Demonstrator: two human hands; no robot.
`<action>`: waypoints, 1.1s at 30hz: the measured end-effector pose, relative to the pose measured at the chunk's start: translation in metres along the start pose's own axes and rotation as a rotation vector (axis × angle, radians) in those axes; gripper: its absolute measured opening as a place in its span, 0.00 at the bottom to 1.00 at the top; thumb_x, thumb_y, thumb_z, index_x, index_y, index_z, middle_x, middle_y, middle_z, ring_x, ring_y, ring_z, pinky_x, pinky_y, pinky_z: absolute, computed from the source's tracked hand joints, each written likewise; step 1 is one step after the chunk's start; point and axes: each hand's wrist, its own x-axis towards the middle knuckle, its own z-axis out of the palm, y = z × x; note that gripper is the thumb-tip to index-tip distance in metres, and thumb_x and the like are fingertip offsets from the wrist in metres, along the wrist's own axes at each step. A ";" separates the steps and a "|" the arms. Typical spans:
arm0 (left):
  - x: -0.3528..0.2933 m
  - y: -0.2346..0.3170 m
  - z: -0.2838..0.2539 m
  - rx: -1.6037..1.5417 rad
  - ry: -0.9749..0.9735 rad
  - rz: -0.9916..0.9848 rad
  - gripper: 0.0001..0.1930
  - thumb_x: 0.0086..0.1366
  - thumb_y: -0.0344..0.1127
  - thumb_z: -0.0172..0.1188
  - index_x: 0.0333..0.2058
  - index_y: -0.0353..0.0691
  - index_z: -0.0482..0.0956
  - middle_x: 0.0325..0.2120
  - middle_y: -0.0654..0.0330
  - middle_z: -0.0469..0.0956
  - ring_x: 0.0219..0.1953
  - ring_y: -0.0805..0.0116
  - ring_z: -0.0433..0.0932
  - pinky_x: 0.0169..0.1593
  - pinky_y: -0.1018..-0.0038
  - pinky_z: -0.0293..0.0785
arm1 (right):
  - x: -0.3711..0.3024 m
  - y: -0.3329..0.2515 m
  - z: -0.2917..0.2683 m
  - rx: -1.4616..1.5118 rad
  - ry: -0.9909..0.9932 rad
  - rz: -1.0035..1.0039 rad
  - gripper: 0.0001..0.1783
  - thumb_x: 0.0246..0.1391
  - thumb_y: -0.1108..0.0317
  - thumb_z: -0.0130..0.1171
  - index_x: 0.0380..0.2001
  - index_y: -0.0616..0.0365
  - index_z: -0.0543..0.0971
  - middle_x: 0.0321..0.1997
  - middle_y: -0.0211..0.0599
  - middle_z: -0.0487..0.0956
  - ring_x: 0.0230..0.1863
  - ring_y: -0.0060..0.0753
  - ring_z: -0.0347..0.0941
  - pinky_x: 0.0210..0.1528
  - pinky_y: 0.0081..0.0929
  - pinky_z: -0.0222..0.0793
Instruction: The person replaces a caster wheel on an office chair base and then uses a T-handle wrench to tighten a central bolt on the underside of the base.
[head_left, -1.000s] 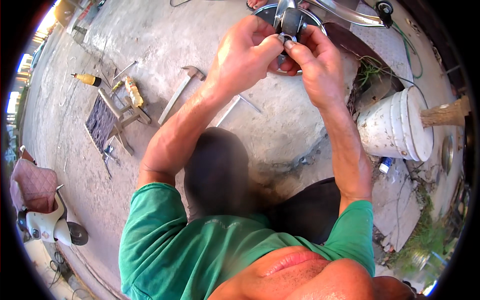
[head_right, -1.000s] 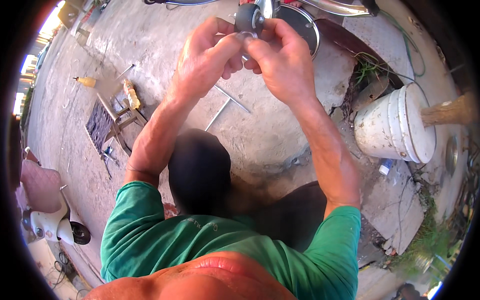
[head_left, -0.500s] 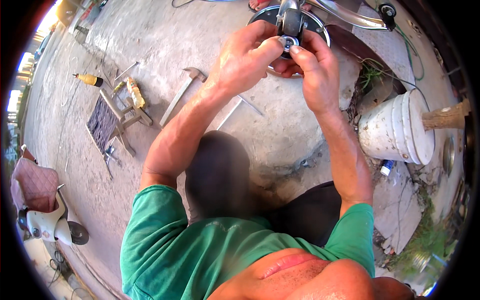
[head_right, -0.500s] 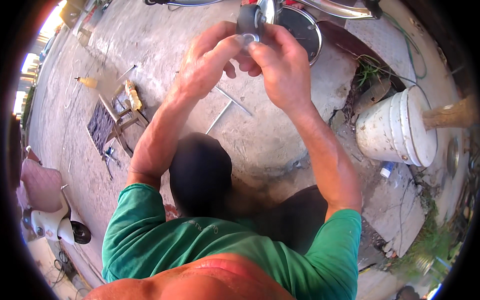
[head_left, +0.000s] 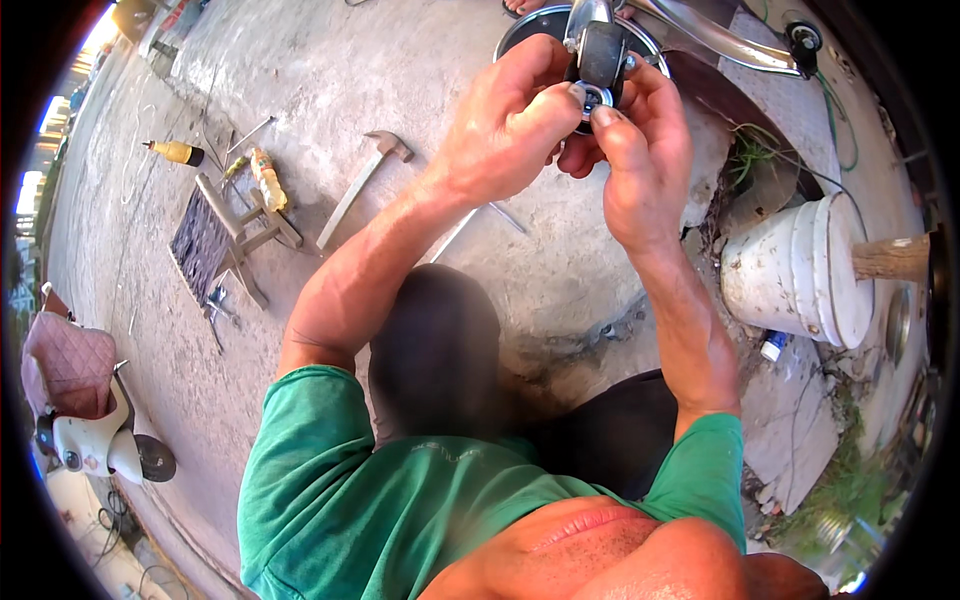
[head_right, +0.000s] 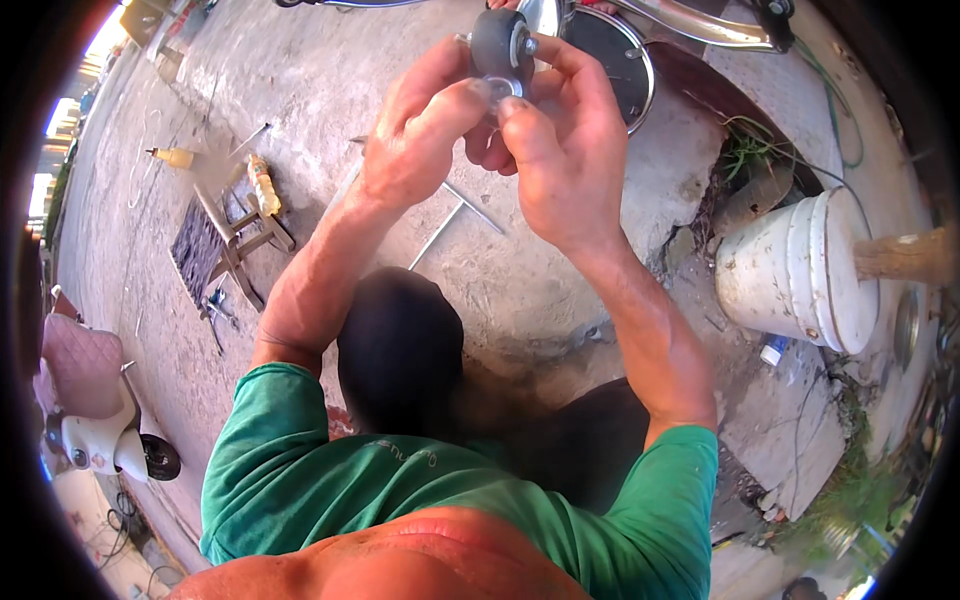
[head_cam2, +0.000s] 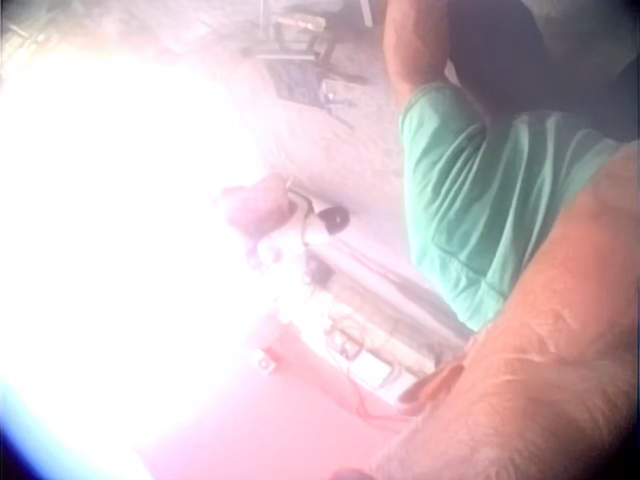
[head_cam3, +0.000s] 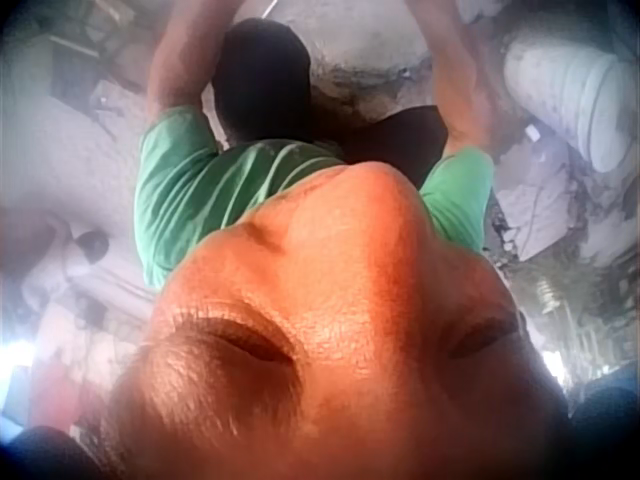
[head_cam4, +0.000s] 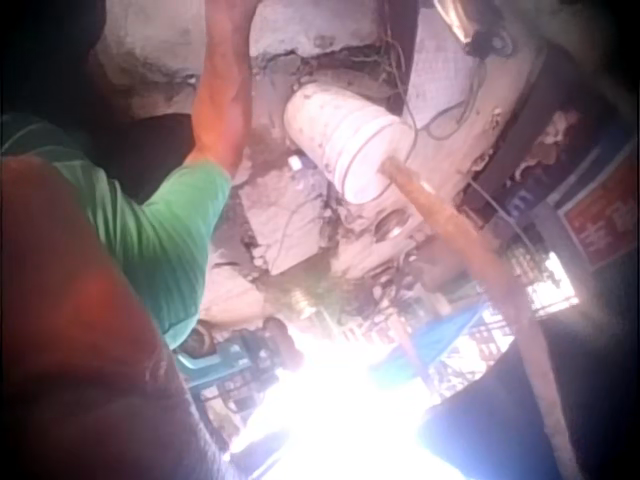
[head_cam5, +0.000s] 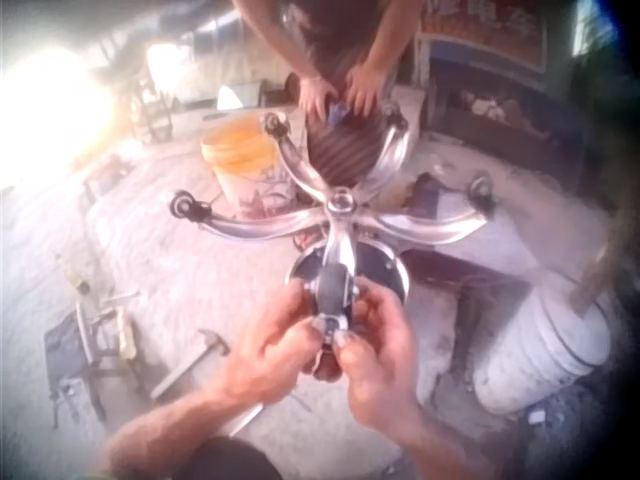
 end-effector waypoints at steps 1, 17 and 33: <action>0.000 -0.002 -0.001 0.000 0.006 0.014 0.12 0.66 0.33 0.52 0.42 0.32 0.76 0.28 0.61 0.79 0.27 0.76 0.77 0.31 0.78 0.73 | 0.000 -0.001 0.001 0.010 -0.003 0.004 0.25 0.59 0.68 0.50 0.58 0.70 0.67 0.36 0.38 0.78 0.23 0.23 0.74 0.25 0.21 0.71; 0.001 0.004 -0.018 0.046 -0.059 -0.116 0.16 0.68 0.36 0.55 0.48 0.28 0.76 0.32 0.58 0.79 0.29 0.72 0.77 0.36 0.73 0.75 | 0.003 -0.005 -0.004 0.048 -0.061 0.116 0.23 0.61 0.70 0.56 0.56 0.70 0.68 0.37 0.36 0.79 0.27 0.21 0.76 0.27 0.20 0.71; -0.003 -0.012 -0.025 -0.075 -0.100 -0.029 0.17 0.69 0.37 0.57 0.49 0.29 0.76 0.34 0.59 0.79 0.31 0.72 0.77 0.39 0.72 0.76 | 0.001 0.003 -0.007 0.025 -0.100 0.097 0.22 0.62 0.65 0.58 0.55 0.68 0.72 0.36 0.34 0.80 0.30 0.21 0.77 0.29 0.19 0.73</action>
